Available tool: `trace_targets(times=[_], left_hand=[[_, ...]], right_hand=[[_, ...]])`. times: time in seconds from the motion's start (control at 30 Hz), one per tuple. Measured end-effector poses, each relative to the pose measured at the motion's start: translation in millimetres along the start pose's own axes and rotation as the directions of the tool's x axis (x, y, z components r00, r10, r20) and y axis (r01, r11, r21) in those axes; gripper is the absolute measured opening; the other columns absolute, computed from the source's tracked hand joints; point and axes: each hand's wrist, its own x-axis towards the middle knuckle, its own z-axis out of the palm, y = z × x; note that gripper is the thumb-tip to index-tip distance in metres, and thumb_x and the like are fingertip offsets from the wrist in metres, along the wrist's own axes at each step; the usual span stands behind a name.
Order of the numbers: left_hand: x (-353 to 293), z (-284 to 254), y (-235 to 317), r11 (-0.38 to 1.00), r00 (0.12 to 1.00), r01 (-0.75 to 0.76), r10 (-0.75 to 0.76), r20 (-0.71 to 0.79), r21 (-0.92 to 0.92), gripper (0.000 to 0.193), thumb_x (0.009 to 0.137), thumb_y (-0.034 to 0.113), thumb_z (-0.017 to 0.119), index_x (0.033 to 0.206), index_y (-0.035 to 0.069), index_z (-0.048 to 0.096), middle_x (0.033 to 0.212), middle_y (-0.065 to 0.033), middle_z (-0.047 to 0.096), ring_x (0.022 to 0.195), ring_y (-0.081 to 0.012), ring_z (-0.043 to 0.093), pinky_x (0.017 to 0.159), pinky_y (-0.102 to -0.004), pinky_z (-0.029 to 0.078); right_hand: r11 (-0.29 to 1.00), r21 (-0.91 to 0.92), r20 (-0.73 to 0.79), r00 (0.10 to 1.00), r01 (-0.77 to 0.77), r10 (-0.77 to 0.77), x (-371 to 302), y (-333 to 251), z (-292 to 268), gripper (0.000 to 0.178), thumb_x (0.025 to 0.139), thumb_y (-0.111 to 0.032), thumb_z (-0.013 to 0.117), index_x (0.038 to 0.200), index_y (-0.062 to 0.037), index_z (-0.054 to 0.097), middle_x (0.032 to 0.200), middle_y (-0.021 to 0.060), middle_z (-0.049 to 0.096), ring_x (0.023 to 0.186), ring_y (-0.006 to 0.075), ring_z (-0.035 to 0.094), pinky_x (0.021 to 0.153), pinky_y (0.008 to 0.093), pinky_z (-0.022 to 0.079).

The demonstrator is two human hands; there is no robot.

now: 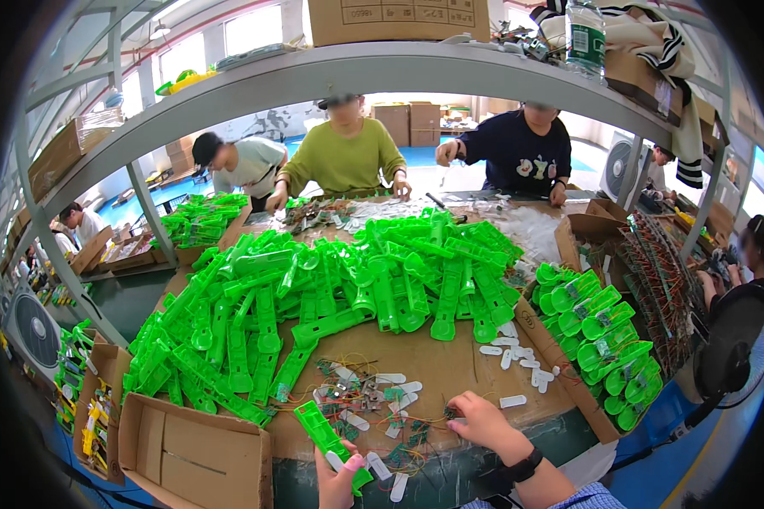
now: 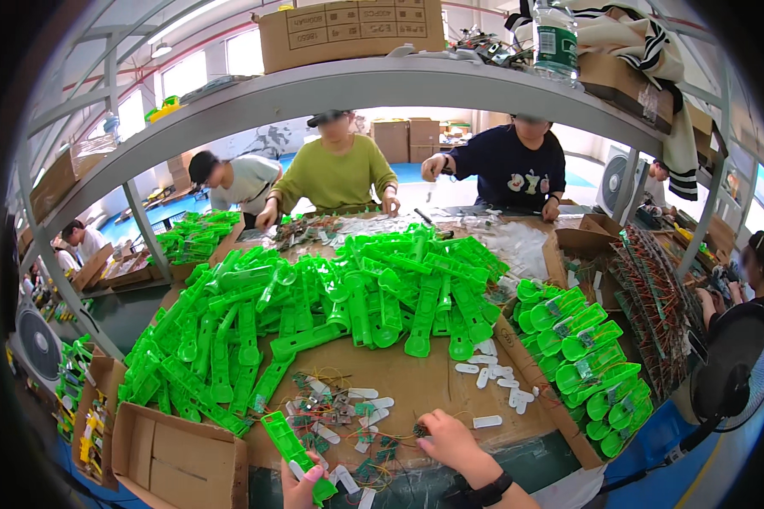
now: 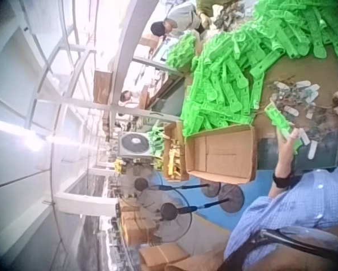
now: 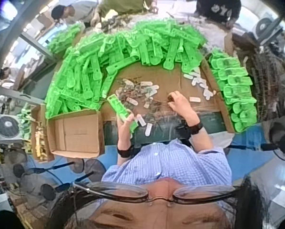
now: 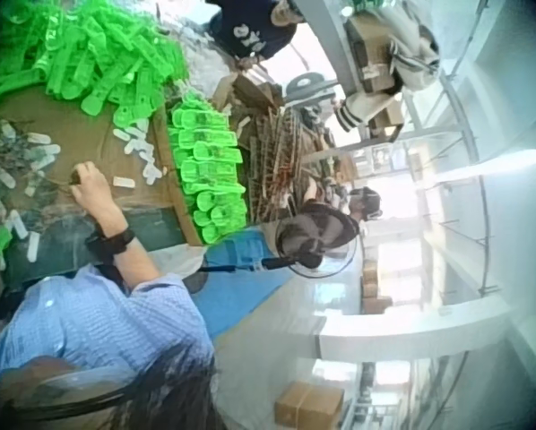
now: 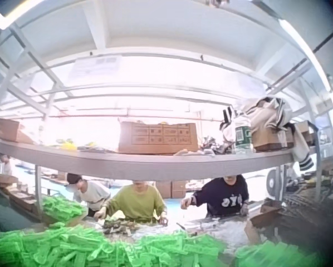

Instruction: Assembling electronic components into green plastic housings at a factory workstation.

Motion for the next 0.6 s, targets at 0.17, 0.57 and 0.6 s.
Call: trace_targets(times=[0.17,0.57,0.6], left_hand=[[4.1,-6.2,-5.1,1.000,1.000,0.001,-0.002,-0.025,-0.012,0.029,0.075,0.006,0.061,0.100,0.006,0.047,0.082,-0.0028,0.052,0.066,-0.0103,0.052,0.057,-0.0213,0.043],[6.3,2.5,-5.7,1.000,0.998,-0.024,0.024,0.058,-0.001,0.048,0.076,0.006,0.064,0.117,0.004,0.037,0.090,-0.0041,0.050,0.074,-0.0124,0.053,0.065,-0.0258,0.049],[9.5,6.0,-6.1,1.000,0.998,-0.029,0.029,0.056,0.003,0.048,0.076,0.006,0.064,0.117,0.004,0.037,0.090,-0.0041,0.050,0.074,-0.0124,0.053,0.065,-0.0258,0.049]], right_hand=[[0.999,-0.044,-0.023,1.000,-0.001,0.000,6.7,-2.5,-4.6,0.021,0.076,-0.014,0.059,0.094,-0.0046,0.056,0.094,0.0115,0.054,0.084,0.0296,0.056,0.071,0.0365,0.046],[0.858,0.468,-0.501,0.864,0.213,0.058,6.4,-26.6,-33.0,0.014,0.085,-0.007,0.051,0.095,-0.0001,0.056,0.099,0.0096,0.055,0.083,0.0147,0.056,0.070,0.0239,0.046],[0.854,0.472,-0.501,0.864,0.218,0.057,4.8,-35.1,-36.2,0.014,0.085,-0.007,0.051,0.095,-0.0001,0.056,0.099,0.0096,0.055,0.083,0.0147,0.056,0.070,0.0239,0.046]])
